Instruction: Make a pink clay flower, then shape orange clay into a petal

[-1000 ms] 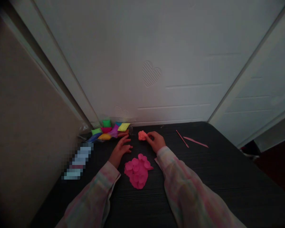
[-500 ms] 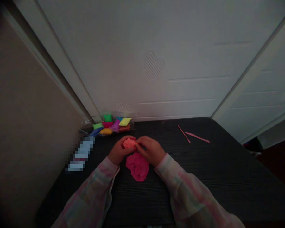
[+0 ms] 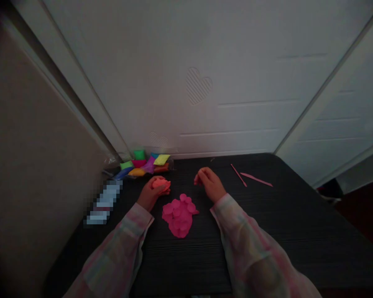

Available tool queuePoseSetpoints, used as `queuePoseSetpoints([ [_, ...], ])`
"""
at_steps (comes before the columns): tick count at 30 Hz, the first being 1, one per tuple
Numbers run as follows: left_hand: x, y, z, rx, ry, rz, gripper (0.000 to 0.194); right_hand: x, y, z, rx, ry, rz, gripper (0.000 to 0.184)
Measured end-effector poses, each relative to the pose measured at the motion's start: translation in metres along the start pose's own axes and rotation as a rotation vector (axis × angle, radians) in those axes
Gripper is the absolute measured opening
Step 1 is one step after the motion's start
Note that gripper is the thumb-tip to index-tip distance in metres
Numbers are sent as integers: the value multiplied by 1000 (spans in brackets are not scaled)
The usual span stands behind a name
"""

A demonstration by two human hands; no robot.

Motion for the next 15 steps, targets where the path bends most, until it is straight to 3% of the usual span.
queuePoseSetpoints([
  [4,2,1,0,-17,-10,20,36,4,-13,1,-36,-9,-23,38],
  [10,2,0,1,-28,14,15,31,1,-7,2,-91,11,-45,20],
  [15,3,0,0,-53,15,37,32,-7,-8,-6,25,98,-57,28],
])
Point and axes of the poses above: each hand's wrist, its own x-axis towards the middle knuckle, its own z-axis out of the back of the hand, y = z × x, the point moved 1 cm from there along x, towards the middle knuckle, and after that the axes turned 13 degrees about -z, right-handed, at the moved point
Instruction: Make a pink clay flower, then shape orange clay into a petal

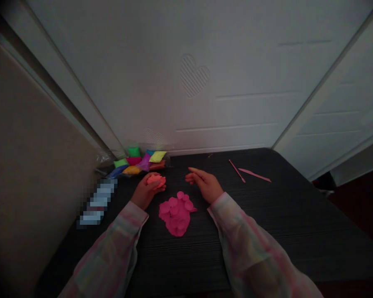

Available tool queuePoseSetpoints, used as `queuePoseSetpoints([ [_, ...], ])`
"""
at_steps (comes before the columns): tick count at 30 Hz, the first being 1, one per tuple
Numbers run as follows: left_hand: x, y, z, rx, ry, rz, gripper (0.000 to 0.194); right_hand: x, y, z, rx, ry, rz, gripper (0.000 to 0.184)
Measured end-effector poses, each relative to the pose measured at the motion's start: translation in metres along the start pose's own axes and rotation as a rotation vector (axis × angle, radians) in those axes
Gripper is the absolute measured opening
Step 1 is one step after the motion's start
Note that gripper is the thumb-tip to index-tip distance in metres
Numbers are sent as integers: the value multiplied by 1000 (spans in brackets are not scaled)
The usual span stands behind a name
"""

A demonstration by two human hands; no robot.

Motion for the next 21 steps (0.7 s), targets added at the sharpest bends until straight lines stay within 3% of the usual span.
queuePoseSetpoints([
  [6,0,0,-1,11,-6,-1,31,-10,3,-9,160,143,-12,20],
  [9,0,2,-2,44,0,-18,31,-12,6,-9,97,153,-33,14],
  [13,0,5,-2,105,24,-41,32,-11,6,-5,8,61,-26,18],
  [18,0,5,-2,100,37,-33,30,-12,6,-3,-200,27,88,14],
  [21,0,4,-2,95,55,-33,30,-13,8,-3,-364,28,150,22],
])
Point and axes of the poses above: each hand's wrist, its own x-axis towards the middle knuckle, its own z-axis out of the back of the hand, y = z × x, the point moved 1 cm from there along x, towards the middle knuckle, and after that the axes turned 13 degrees about -z, right-handed, at the moved point
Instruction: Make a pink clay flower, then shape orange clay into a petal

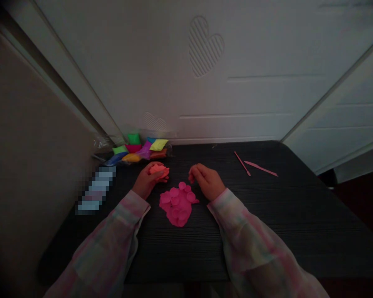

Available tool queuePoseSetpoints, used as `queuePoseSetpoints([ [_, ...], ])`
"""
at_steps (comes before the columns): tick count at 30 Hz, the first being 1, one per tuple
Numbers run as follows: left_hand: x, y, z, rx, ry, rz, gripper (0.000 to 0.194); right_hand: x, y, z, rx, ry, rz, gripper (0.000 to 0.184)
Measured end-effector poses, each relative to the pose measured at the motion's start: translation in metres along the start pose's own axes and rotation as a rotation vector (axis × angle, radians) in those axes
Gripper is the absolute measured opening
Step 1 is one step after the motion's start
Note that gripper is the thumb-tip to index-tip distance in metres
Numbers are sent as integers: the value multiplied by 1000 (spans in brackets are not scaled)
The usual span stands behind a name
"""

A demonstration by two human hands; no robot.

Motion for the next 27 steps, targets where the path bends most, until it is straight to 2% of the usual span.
queuePoseSetpoints([
  [5,0,0,0,-8,-1,8,32,0,4,-1,-198,40,119,18],
  [10,1,1,0,-16,-4,14,32,-3,3,-6,-241,82,61,24],
  [16,1,1,-1,-12,-5,18,30,-5,4,-9,-417,45,150,20],
  [22,0,1,-1,-17,0,14,31,-2,2,-7,-455,97,190,10],
  [27,1,1,-1,-23,-1,12,31,0,-4,-7,-448,106,145,12],
])
Point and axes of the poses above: each hand's wrist, its own x-axis towards the middle knuckle, its own z-axis out of the back of the hand, y = z × x, the point moved 1 cm from there along x, towards the middle knuckle, and after that the axes turned 13 degrees about -z, right-handed, at the moved point
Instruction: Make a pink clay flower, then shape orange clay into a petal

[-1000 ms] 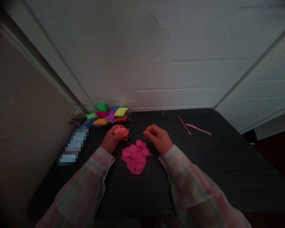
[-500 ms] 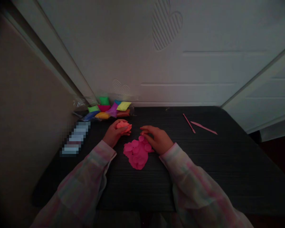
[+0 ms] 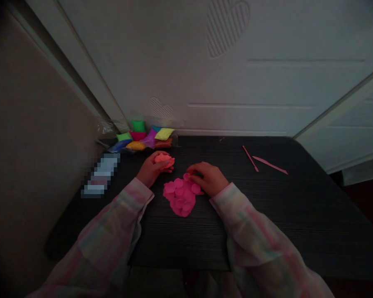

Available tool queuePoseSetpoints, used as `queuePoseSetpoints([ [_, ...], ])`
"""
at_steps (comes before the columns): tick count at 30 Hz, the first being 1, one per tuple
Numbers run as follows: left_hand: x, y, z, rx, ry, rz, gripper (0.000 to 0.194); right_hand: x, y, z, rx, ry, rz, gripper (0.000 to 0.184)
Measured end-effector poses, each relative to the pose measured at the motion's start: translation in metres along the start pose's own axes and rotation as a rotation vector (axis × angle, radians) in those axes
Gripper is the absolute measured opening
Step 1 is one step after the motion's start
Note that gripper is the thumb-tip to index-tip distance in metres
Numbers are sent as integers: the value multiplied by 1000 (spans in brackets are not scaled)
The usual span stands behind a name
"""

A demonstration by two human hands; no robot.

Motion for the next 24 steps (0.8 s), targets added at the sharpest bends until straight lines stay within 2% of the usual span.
queuePoseSetpoints([
  [4,0,0,0,-5,10,-8,30,0,-2,0,48,8,-14,12],
  [11,0,3,0,102,29,-56,30,1,0,2,80,-77,-23,14],
  [17,-3,2,3,592,45,-324,33,2,-4,1,84,-159,-86,13],
  [24,-2,1,2,1015,72,-474,31,4,-8,1,91,-155,-141,12],
])
Point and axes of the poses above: each hand's wrist, its own x-axis towards the middle knuckle, its own z-axis out of the back of the hand, y = z × x, the point moved 1 cm from there along x, towards the middle knuckle, and after that the axes turned 13 degrees about -z, right-handed, at the moved point
